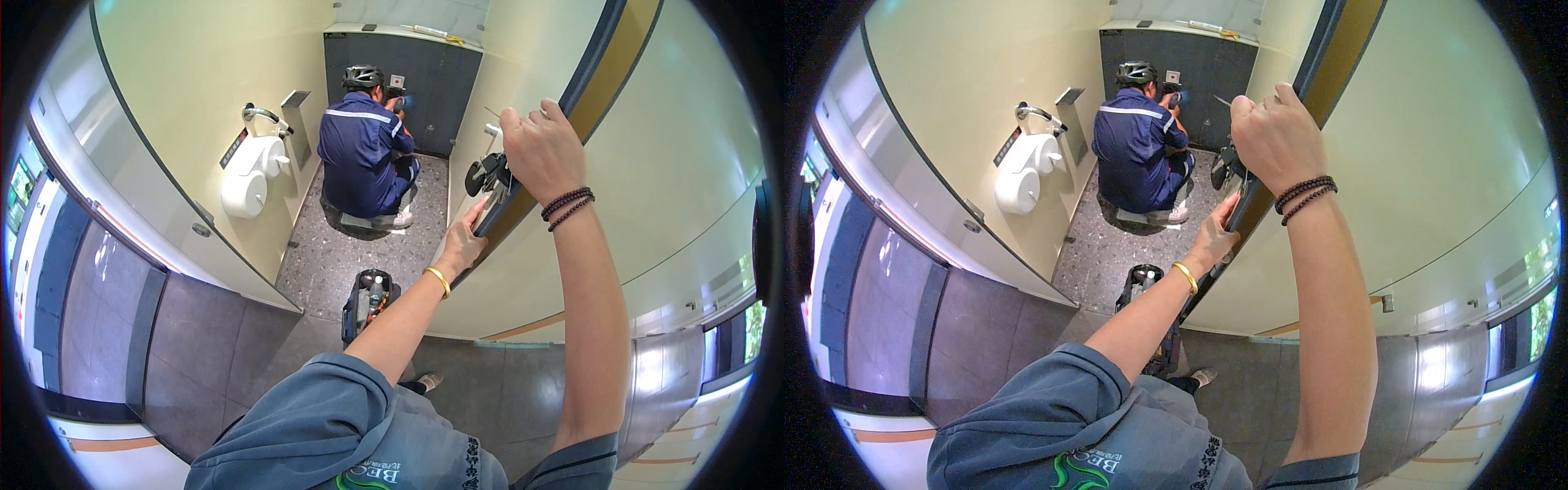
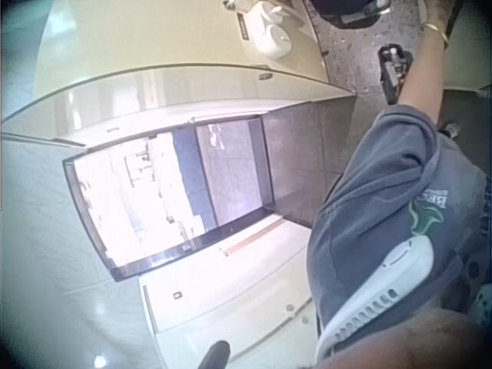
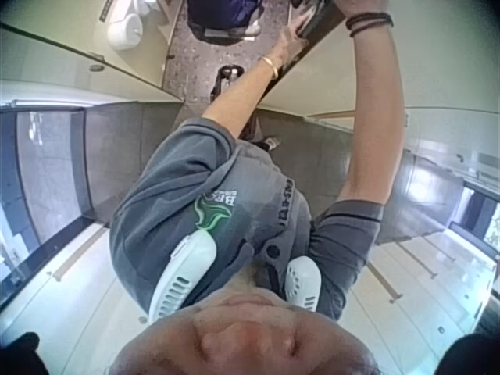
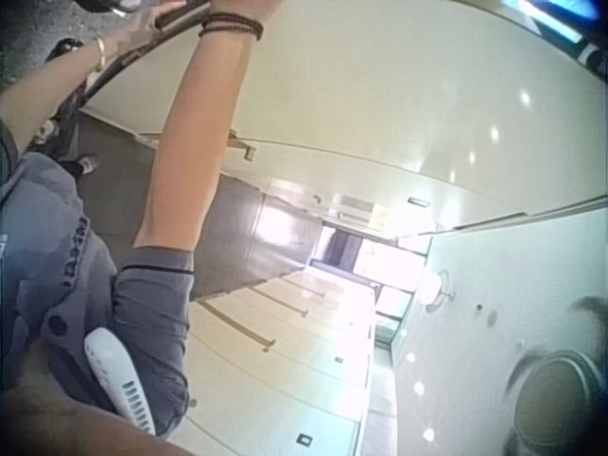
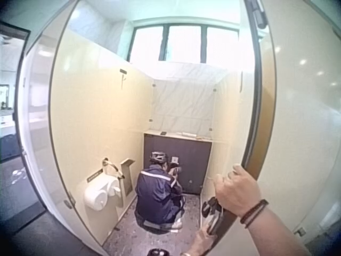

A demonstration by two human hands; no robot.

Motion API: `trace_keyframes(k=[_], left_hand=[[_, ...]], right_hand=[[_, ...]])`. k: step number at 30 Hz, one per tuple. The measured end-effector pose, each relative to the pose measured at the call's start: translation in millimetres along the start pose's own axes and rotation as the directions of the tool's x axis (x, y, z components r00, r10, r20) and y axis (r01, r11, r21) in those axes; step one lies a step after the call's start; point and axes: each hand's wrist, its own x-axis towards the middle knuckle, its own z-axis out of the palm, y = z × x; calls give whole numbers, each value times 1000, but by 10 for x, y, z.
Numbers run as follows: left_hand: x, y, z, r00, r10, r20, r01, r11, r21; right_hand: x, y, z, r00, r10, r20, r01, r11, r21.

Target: Repairing or inspecting an automatic flushing sensor mechanism in a public restroom stall.

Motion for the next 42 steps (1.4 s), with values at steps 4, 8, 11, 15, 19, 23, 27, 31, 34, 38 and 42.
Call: trace_keyframes(k=[4,8,11,15,19,23,27,31,34,38,42], left_hand=[[-10,10,12,1000,-12,11,11,1000,15],[0,-20,-7,999,32,7,-32,999,30],[8,-40,4,1000,29,11,-30,999,20],[7,-42,5,999,41,13,-42,999,32],[28,-83,-1,998,57,10,-57,998,19],[19,-76,3,1000,24,11,-24,999,32],[15,-57,3,999,30,14,-30,999,33],[13,-61,7,999,50,9,-50,998,33],[11,-51,1,998,62,10,-62,997,36],[-5,-17,6,999,50,7,-50,997,65],[-6,-20,-3,997,79,-1,-79,995,55]], right_hand=[[-8,17,14,999,-9,-36,9,1000,-8],[-3,-3,-6,999,16,44,-15,1000,-18],[-9,1,1,999,15,42,-15,1000,-14],[-17,1,15,999,15,35,-15,1000,-19],[-5,-5,-5,1000,13,20,-12,1000,-24],[-12,-1,8,1000,14,21,-14,1000,-21],[-11,5,15,1000,2,-10,-2,1000,-26],[-5,4,-2,1000,-11,-19,10,999,-43],[-6,4,9,1000,-4,-14,4,999,-38],[-15,8,24,1000,5,-14,-5,1000,-10],[-3,2,8,1000,-4,-17,3,1000,-30]])
